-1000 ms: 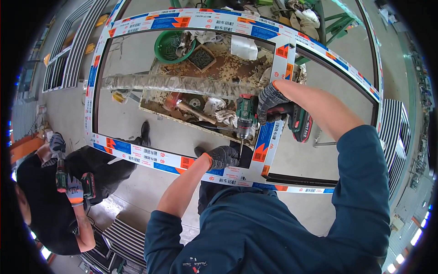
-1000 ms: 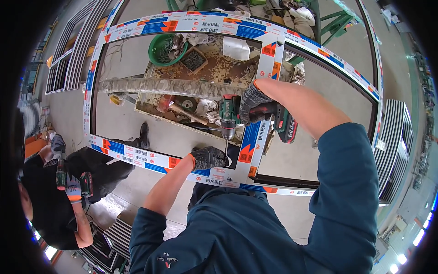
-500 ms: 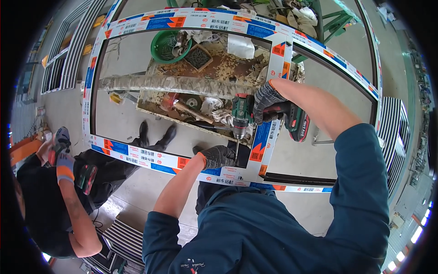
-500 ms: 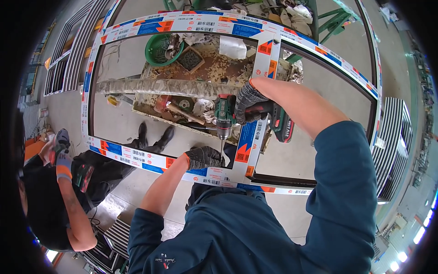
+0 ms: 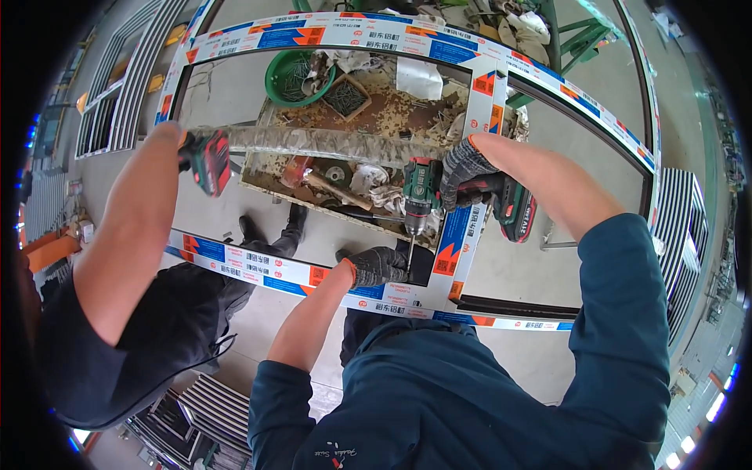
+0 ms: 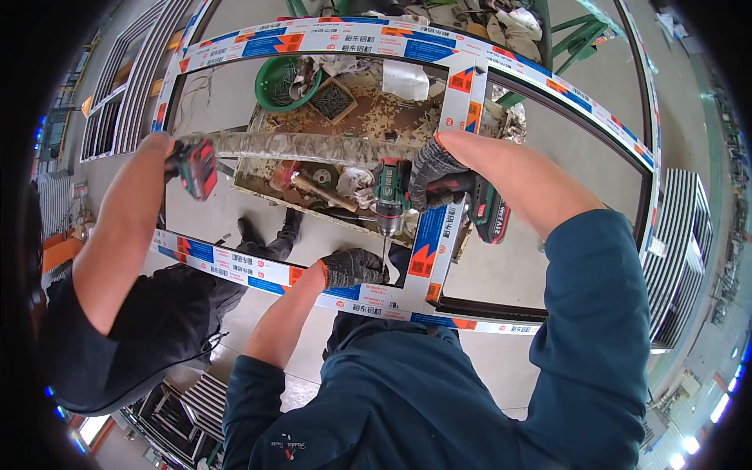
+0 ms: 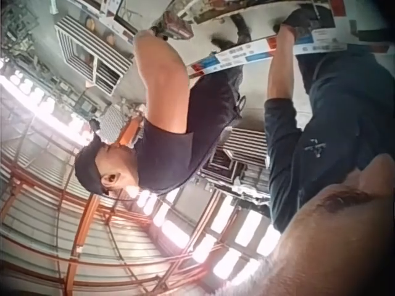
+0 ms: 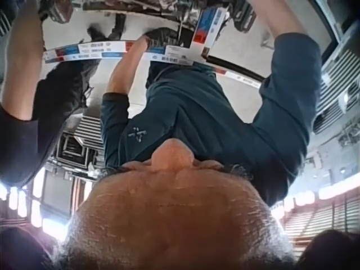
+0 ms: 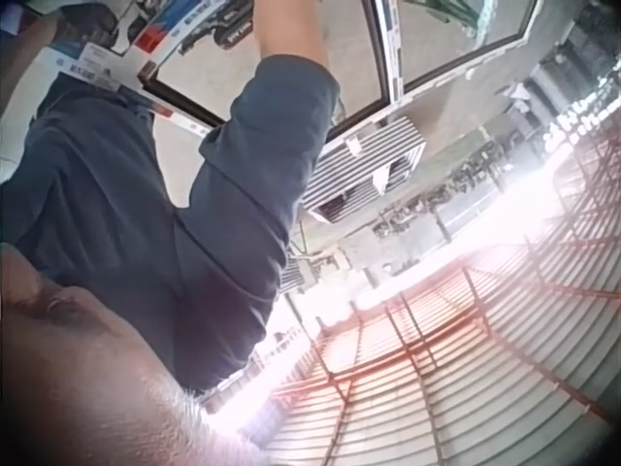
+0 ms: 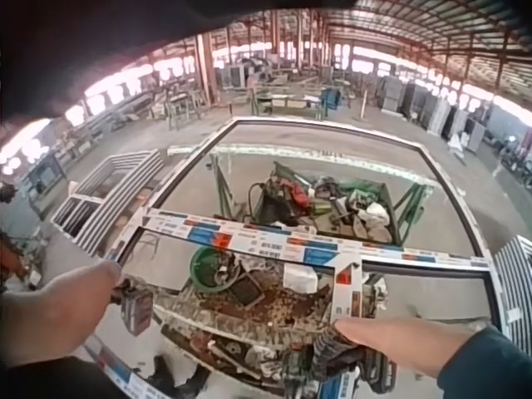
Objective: Assembling a window frame by drilling screws and applying sealant.
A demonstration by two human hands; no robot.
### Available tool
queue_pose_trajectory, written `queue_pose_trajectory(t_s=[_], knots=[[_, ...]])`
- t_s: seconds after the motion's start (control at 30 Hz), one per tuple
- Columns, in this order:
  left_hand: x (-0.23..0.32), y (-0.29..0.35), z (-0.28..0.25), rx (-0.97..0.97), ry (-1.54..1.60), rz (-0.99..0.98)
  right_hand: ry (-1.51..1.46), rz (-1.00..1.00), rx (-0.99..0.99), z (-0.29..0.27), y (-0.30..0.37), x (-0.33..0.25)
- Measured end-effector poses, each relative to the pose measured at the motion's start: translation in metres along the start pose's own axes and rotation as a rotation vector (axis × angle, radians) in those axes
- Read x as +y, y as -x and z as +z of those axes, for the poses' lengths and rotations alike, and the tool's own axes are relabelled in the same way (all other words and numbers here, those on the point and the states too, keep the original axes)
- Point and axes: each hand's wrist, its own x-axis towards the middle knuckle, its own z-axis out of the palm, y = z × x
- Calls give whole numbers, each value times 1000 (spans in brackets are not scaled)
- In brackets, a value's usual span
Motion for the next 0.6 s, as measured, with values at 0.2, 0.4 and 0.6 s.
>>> queue_pose_trajectory(t_s=[0.2,0.4,0.6], knots=[[-14,-1,-6,-56,-70,-15,-19,-4,25,2,-3,-1],[-15,-1,-8,-73,-24,-43,-21,13,10,-2,-8,2],[8,9,-10,-40,30,-18,-20,-37,-25,-4,-9,4]])
